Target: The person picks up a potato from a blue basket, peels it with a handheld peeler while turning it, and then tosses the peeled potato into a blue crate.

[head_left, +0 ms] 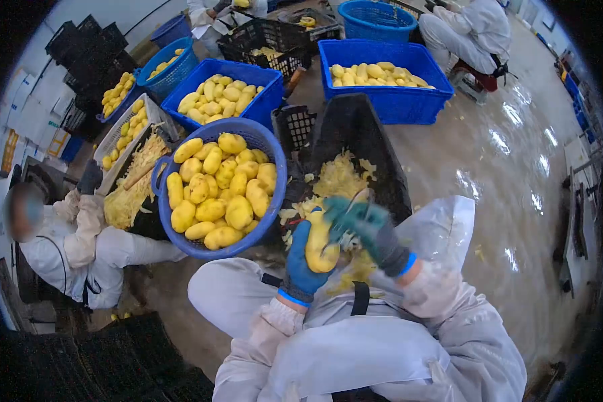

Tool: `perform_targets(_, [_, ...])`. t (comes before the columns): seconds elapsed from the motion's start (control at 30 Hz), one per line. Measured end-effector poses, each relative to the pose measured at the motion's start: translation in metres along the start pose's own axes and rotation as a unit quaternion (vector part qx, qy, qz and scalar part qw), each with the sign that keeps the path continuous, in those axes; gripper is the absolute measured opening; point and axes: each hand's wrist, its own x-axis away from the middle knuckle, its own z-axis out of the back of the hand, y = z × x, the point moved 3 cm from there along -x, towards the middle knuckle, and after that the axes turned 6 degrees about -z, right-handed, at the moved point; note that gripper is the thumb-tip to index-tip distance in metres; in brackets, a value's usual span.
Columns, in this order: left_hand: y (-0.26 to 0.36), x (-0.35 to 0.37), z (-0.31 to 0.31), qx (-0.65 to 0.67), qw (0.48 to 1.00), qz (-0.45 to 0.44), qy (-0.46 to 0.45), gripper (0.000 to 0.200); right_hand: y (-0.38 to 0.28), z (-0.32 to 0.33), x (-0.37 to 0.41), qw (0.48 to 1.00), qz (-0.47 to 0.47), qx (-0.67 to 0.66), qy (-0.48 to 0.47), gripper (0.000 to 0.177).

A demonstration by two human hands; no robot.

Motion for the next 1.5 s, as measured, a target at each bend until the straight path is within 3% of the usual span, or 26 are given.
perform_targets(0.07, [-0.004,0.0,-0.002,0.105,0.992,0.074,-0.003,0.045,0.003,-0.009,-0.005,0.992,0.064,0.104,-0.023,0.027])
perform_targets(0.13, [-0.016,-0.002,-0.001,0.442,0.864,0.238,0.033,0.042,0.006,0.007,-0.022,0.969,0.132,0.21,0.003,0.03])
perform_targets(0.17, [-0.013,-0.004,0.001,0.361,0.91,0.198,0.054,0.038,0.005,0.035,-0.042,0.949,0.168,0.262,0.041,0.031])
perform_targets(0.23, [0.003,-0.002,-0.007,0.365,0.904,0.198,0.101,0.037,0.006,0.055,-0.051,0.956,0.141,0.25,0.061,0.033])
perform_targets(0.33, [-0.004,-0.004,-0.001,0.379,0.9,0.179,0.121,0.039,0.0,0.021,-0.015,0.997,-0.056,-0.028,-0.044,0.041])
perform_targets(0.4, [-0.008,-0.008,-0.002,0.347,0.919,0.17,0.081,0.04,0.024,0.001,-0.008,0.991,0.009,0.108,-0.085,0.042])
perform_targets(0.43, [-0.008,-0.01,-0.005,0.362,0.918,0.16,0.029,0.041,0.02,0.017,-0.018,0.99,0.04,0.133,-0.028,0.037])
perform_targets(0.53, [0.005,-0.005,-0.012,0.407,0.869,0.217,0.18,0.038,0.004,0.066,-0.048,0.967,0.137,0.183,0.11,0.031])
perform_targets(0.6, [0.008,-0.01,-0.011,0.299,0.939,0.113,0.126,0.043,-0.008,0.063,-0.044,0.98,0.111,0.138,0.096,0.032])
perform_targets(0.67, [0.003,-0.009,-0.014,0.292,0.95,0.094,0.065,0.046,0.011,0.043,-0.021,0.993,0.015,0.093,0.066,0.033])
perform_targets(0.73, [0.0,-0.013,-0.017,0.382,0.912,0.15,-0.005,0.046,0.006,0.011,-0.008,0.999,-0.031,0.041,-0.014,0.026])
perform_targets(0.8, [0.004,-0.004,-0.018,0.394,0.898,0.195,0.032,0.044,0.018,0.05,-0.04,0.911,0.232,0.332,0.073,0.029])
perform_targets(0.83, [0.01,-0.001,-0.019,0.398,0.891,0.212,0.051,0.043,0.003,0.059,-0.045,0.969,0.146,0.173,0.098,0.024])
perform_targets(0.9, [0.011,-0.003,-0.018,0.414,0.875,0.23,0.096,0.043,0.007,0.073,-0.047,0.996,0.032,-0.061,0.064,0.023])
perform_targets(0.97, [0.003,-0.003,-0.009,0.323,0.934,0.15,0.042,0.042,0.039,0.051,-0.027,0.981,0.143,0.127,0.035,0.023])
perform_targets(1.03, [-0.008,-0.009,-0.009,0.378,0.901,0.211,0.007,0.042,0.008,0.007,-0.016,0.998,0.007,0.049,-0.046,0.022])
perform_targets(1.07, [-0.004,-0.008,-0.009,0.134,0.985,0.105,-0.002,0.043,0.015,0.029,-0.029,0.992,0.06,0.115,0.006,0.025])
perform_targets(1.1, [0.003,-0.004,-0.017,-0.122,0.992,-0.009,-0.013,0.043,0.03,0.064,-0.052,0.976,0.113,0.179,0.056,0.028])
perform_targets(1.17, [-0.001,-0.004,-0.006,0.255,0.95,0.173,0.053,0.043,0.014,0.071,-0.05,0.973,0.127,0.18,0.074,0.034])
perform_targets(1.23, [0.011,-0.008,-0.005,-0.094,0.995,0.014,0.031,0.042,0.007,0.065,-0.043,0.976,0.113,0.181,0.049,0.037])
perform_targets(1.3, [0.002,-0.013,-0.001,-0.214,0.974,-0.07,0.003,0.042,0.007,0.026,-0.018,0.999,0.029,-0.021,-0.02,0.035])
perform_targets(1.33, [-0.002,-0.016,0.002,-0.273,0.955,-0.113,-0.003,0.042,0.013,0.011,-0.013,0.996,0.015,-0.026,-0.082,0.039])
perform_targets(1.37, [-0.003,-0.018,-0.007,-0.113,0.993,-0.009,0.023,0.042,0.012,0.018,-0.021,0.995,0.063,0.03,-0.07,0.038])
perform_targets(1.43, [0.001,-0.011,-0.009,-0.036,0.999,0.039,0.0,0.041,0.014,0.045,-0.04,0.996,0.088,0.025,-0.012,0.036])
perform_targets(1.47, [0.005,-0.009,-0.012,0.001,0.998,0.064,-0.009,0.041,0.008,0.059,-0.049,0.996,0.071,-0.035,0.03,0.035])
perform_targets(1.5, [0.013,-0.007,-0.017,0.165,0.98,0.112,0.019,0.043,0.004,0.067,-0.055,0.991,0.055,-0.095,0.072,0.034])
